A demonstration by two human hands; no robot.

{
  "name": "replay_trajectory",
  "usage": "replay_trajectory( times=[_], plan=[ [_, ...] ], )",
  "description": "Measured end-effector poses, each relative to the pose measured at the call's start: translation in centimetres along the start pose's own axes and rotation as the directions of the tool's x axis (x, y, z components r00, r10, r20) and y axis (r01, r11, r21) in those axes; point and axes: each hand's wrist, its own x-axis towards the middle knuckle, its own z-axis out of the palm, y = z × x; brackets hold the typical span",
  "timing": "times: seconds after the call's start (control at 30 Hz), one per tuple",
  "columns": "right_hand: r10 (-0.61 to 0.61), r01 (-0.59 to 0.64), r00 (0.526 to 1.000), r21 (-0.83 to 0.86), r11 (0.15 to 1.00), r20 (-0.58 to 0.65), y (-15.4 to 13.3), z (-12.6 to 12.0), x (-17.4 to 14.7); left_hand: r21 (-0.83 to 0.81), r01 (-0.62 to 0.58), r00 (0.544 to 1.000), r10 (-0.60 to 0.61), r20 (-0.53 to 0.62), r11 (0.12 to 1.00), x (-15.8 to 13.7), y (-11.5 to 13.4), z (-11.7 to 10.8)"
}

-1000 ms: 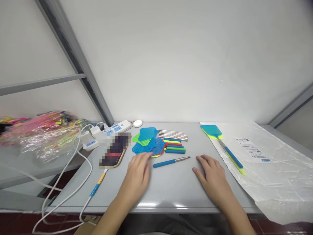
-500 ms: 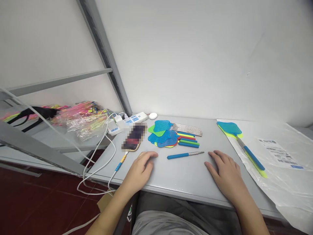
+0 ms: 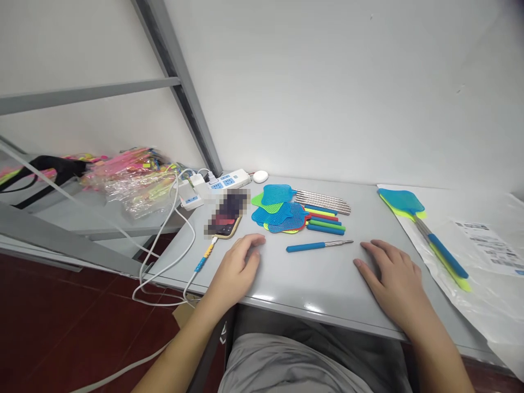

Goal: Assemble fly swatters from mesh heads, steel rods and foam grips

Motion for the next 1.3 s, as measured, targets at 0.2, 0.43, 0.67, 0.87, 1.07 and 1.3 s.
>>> replay_trajectory(
  times=[0.2, 0.43, 0.67, 0.87, 1.07, 1.3],
  plan=[
    [-0.005, 0.005, 1.000, 0.004, 1.000, -0.005, 0.0, 0.0, 0.0, 0.021, 0.007, 0.999, -0.006, -0.044, 1.000, 0.2, 0.2, 0.1],
    [-0.018, 0.018, 1.000, 0.011, 1.000, -0.020, 0.1, 0.1, -0.1, 0.147, -0.209, 0.978, 0.205, 0.040, 0.967, -0.3, 1.0, 0.1],
    [-0.029, 0.030, 0.999, 0.014, 0.999, -0.025, 0.0, 0.3, 0.0, 0.195, -0.296, 0.955, 0.293, 0.046, 0.935, 0.5, 2.8, 1.9],
    [-0.032, 0.032, 0.999, 0.026, 0.999, -0.030, 0.1, 0.5, 0.1, 0.408, -0.478, 0.878, 0.423, 0.222, 0.778, 3.1, 7.1, 7.1],
    [-0.033, 0.035, 0.999, 0.040, 0.999, -0.031, -0.1, 0.4, 0.1, 0.485, -0.447, 0.894, 0.389, 0.221, 0.752, 4.0, 6.5, 8.8],
    [-0.052, 0.057, 0.997, 0.098, 0.994, -0.052, -0.2, 0.3, 0.3, 0.437, -0.354, 0.934, 0.294, 0.201, 0.827, 3.5, 4.7, 6.4]
  ],
)
